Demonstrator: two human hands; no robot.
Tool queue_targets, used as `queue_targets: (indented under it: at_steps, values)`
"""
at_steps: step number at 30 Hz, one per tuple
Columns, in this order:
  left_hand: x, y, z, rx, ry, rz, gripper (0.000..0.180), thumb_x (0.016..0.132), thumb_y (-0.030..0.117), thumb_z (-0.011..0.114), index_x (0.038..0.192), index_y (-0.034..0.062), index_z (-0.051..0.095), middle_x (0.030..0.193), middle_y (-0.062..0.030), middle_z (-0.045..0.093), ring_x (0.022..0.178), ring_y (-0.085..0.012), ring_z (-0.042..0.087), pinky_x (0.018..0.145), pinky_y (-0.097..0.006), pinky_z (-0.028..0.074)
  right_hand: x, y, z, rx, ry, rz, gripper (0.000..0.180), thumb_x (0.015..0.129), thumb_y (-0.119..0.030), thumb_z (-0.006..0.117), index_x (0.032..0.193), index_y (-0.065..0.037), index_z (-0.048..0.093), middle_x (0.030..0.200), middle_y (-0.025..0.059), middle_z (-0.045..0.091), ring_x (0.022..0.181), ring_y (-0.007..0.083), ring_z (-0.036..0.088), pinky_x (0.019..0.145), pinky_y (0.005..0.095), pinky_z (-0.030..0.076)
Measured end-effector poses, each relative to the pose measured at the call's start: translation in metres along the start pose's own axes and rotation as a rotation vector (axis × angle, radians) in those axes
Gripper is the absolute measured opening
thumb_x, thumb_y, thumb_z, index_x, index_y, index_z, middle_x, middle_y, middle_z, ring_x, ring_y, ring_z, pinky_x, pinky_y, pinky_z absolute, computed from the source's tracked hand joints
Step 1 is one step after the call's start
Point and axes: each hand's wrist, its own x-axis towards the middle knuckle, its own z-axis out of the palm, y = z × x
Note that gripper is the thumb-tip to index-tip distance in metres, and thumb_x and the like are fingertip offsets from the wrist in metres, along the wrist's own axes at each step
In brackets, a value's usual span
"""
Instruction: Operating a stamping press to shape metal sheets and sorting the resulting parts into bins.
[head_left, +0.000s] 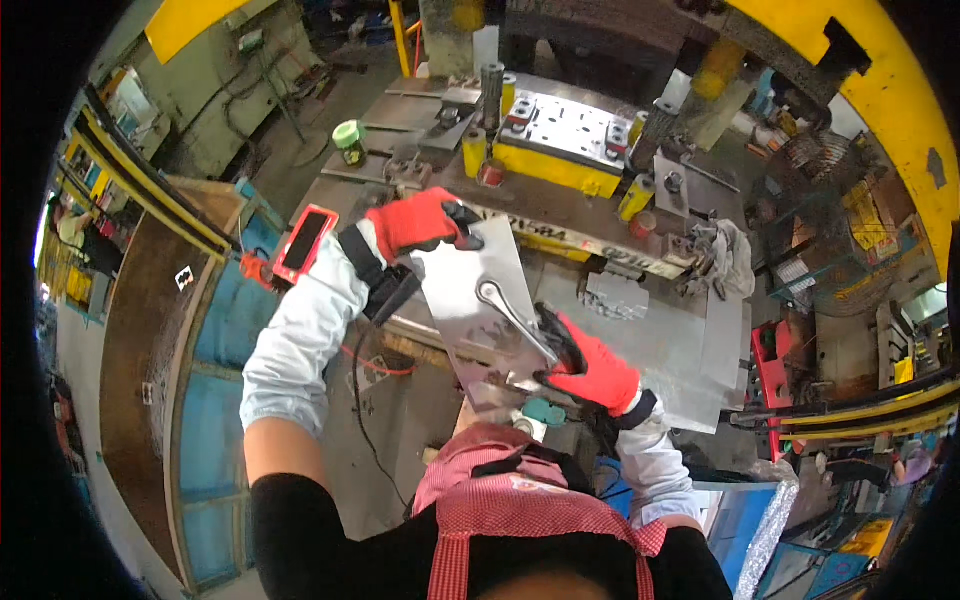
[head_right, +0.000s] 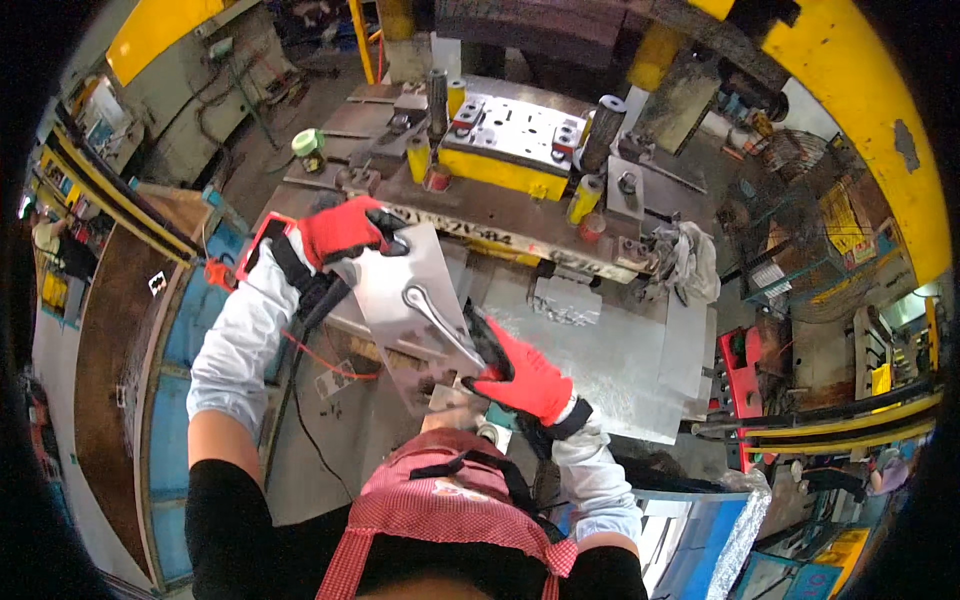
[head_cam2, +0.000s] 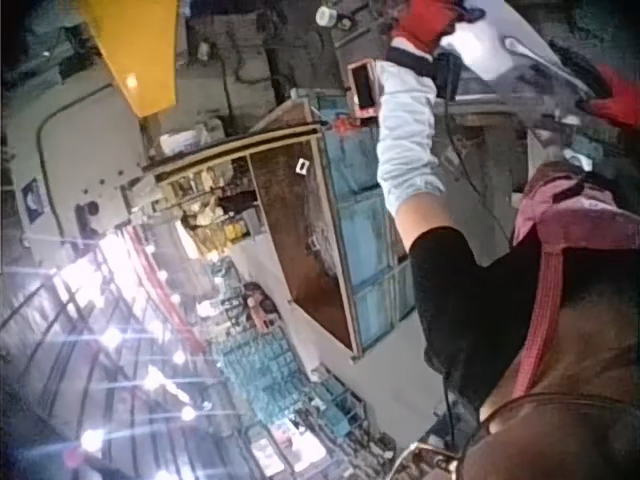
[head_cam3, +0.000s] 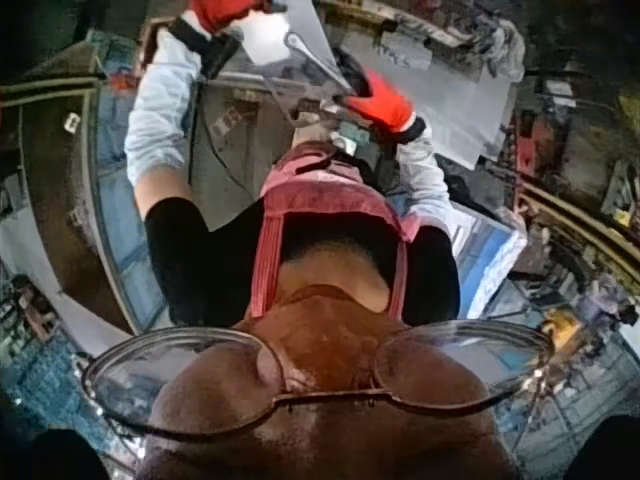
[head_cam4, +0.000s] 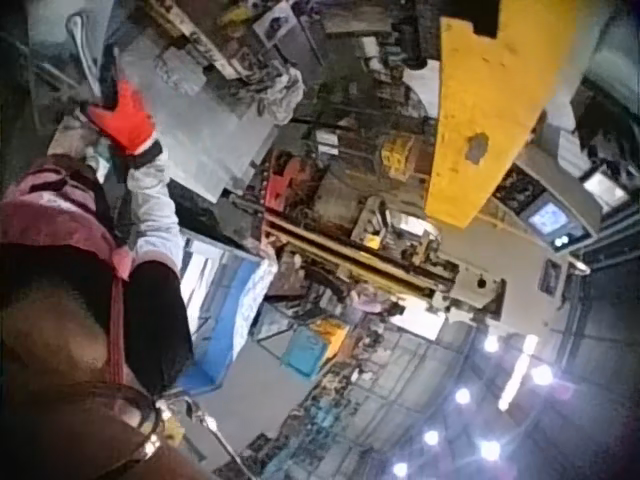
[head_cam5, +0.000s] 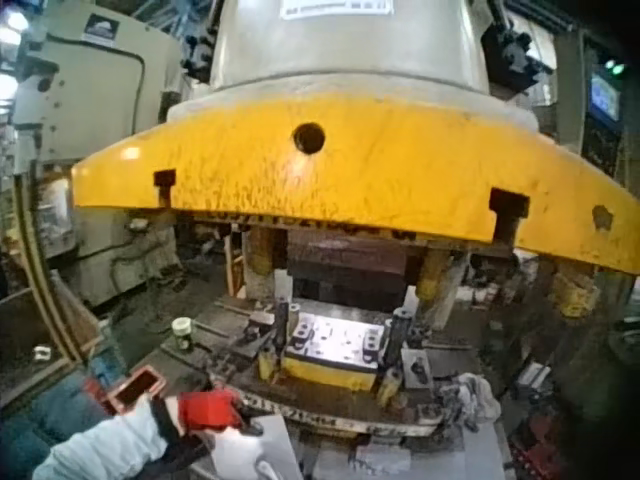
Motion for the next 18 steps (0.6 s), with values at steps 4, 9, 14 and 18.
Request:
queue_targets:
  at_steps: [4,9,14,18]
  values:
    - [0.019,0.009,0.008,-0.707,0.022,-0.333,0.028,0.087,0.020,0.051,0.105,0.0004,0.060,0.106,-0.0126,0.061,0.095,-0.0238,0.058,0.084,-0.032,0.044,-0.013,0.007,0.001,0.458,0.022,0.100,0.072,0.075,-0.012,0.063,0.137,-0.006,0.028,0.087,0.0024,0.057,0.068,0.0083,0.050,0.062,0.0231,0.042]
    - [-0.007,0.011,0.046,-1.940,0.415,-0.601,0.042,0.092,0.025,0.044,0.129,0.0050,0.042,0.118,-0.0125,0.054,0.105,-0.0187,0.054,0.092,-0.033,0.043,0.005,0.009,-0.052,0.660,0.274,0.183,0.056,0.079,-0.013,0.059,0.132,-0.008,0.039,0.082,0.0006,0.058,0.057,0.0054,0.048,0.049,0.0199,0.037]
    - [0.028,0.030,0.149,-2.157,0.475,-0.615,0.045,0.094,0.031,0.038,0.129,0.0022,0.040,0.123,-0.0149,0.050,0.109,-0.0288,0.053,0.095,-0.043,0.041,0.104,0.008,-0.120,0.828,0.282,0.026,0.027,0.084,-0.017,0.057,0.109,-0.006,0.054,0.077,-0.0026,0.058,0.062,0.0056,0.050,0.056,0.0190,0.040]
    - [0.111,0.005,0.160,-2.291,0.836,-0.515,0.052,0.092,0.043,0.038,0.124,0.0019,0.045,0.117,-0.0152,0.055,0.100,-0.0269,0.058,0.087,-0.041,0.048,0.178,0.069,-0.173,0.591,0.172,-0.108,0.024,0.085,-0.021,0.058,0.102,-0.005,0.058,0.088,-0.0009,0.058,0.071,0.0045,0.051,0.062,0.0199,0.042]
